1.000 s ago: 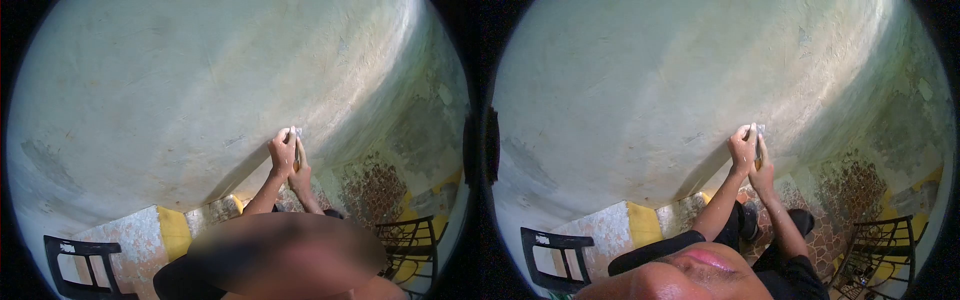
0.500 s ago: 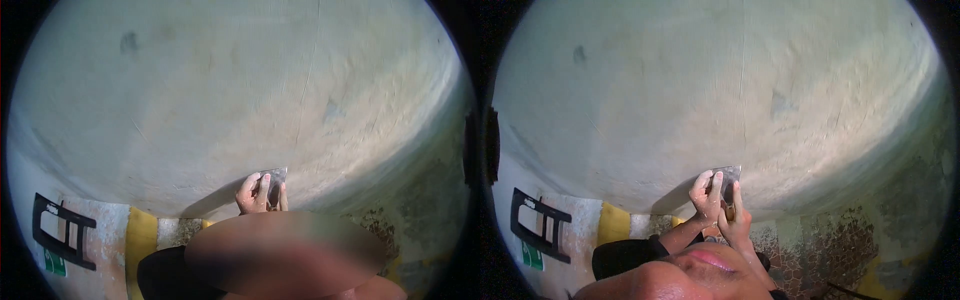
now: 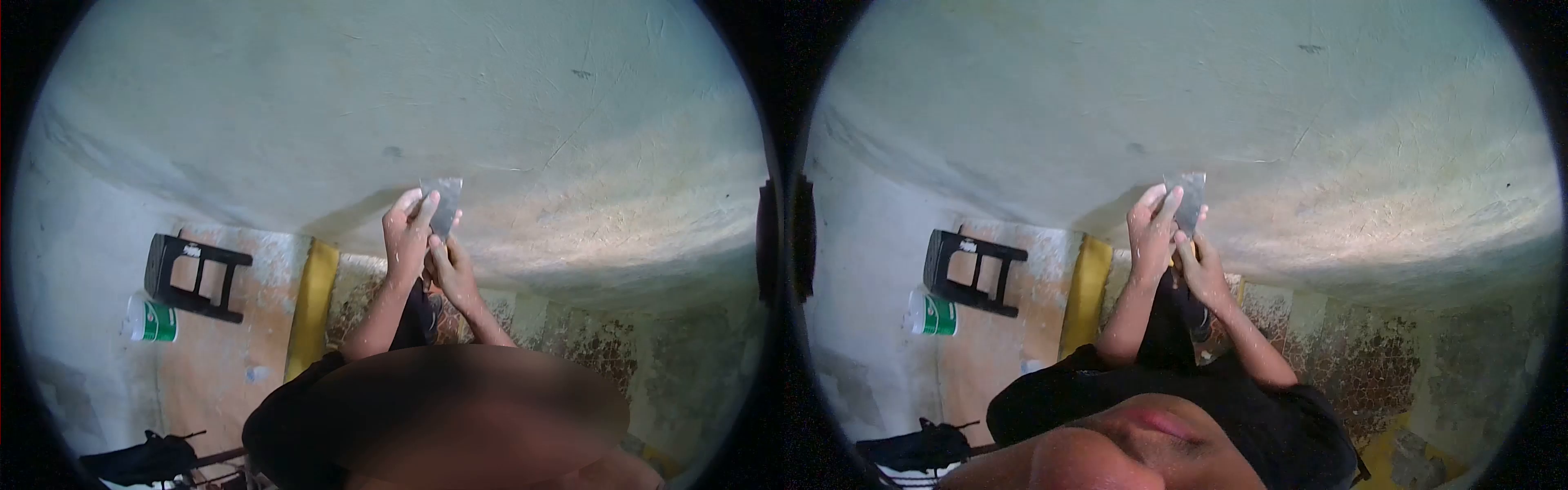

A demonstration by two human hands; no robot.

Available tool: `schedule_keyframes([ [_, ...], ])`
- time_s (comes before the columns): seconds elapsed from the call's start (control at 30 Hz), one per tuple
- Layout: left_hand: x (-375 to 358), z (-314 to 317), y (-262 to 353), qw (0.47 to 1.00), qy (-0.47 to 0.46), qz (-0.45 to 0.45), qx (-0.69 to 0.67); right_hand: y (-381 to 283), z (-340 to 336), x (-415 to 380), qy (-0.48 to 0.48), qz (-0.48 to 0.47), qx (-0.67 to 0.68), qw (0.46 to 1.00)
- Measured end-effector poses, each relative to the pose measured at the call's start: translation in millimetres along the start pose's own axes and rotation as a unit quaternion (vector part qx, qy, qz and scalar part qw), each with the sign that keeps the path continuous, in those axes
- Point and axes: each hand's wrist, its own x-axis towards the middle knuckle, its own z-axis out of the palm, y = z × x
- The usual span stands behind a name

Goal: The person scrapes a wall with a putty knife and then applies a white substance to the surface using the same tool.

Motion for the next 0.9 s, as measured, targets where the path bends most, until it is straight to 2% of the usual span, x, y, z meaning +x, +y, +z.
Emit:
schedule_keyframes([
  [0.1,4,-14,20,1.000,0.015,0.005,0.023,-19,31,0,0.002,0.031,0.026,0.999],
  [0.17,8,-21,31,0.999,0.031,-0.007,-0.029,-20,42,3,0.001,0.031,0.023,0.999],
  [0.23,14,-26,36,0.999,0.033,-0.001,-0.023,-8,50,17,0.046,-0.036,-0.026,0.998],
  [0.27,16,-29,38,0.999,0.035,0.011,-0.034,-9,55,23,0.077,-0.052,-0.093,0.991],
  [0.3,19,-31,39,0.998,0.038,0.023,-0.045,-10,57,27,0.076,-0.053,-0.094,0.991],
  [0.37,25,-37,36,0.998,0.042,0.022,-0.050,-17,57,32,0.093,-0.102,-0.243,0.960],
  [0.5,32,-50,28,0.998,0.035,0.003,-0.049,-40,61,26,0.100,-0.087,-0.311,0.941],
  [0.57,39,-52,24,0.998,0.026,0.000,-0.059,-47,61,27,0.113,-0.111,-0.350,0.923],
  [0.73,50,-55,21,0.995,0.005,-0.003,-0.097,-49,71,31,0.129,-0.102,-0.355,0.920],
  [0.9,54,-52,28,0.994,0.033,0.017,-0.103,-46,78,41,0.138,-0.125,-0.334,0.924],
])
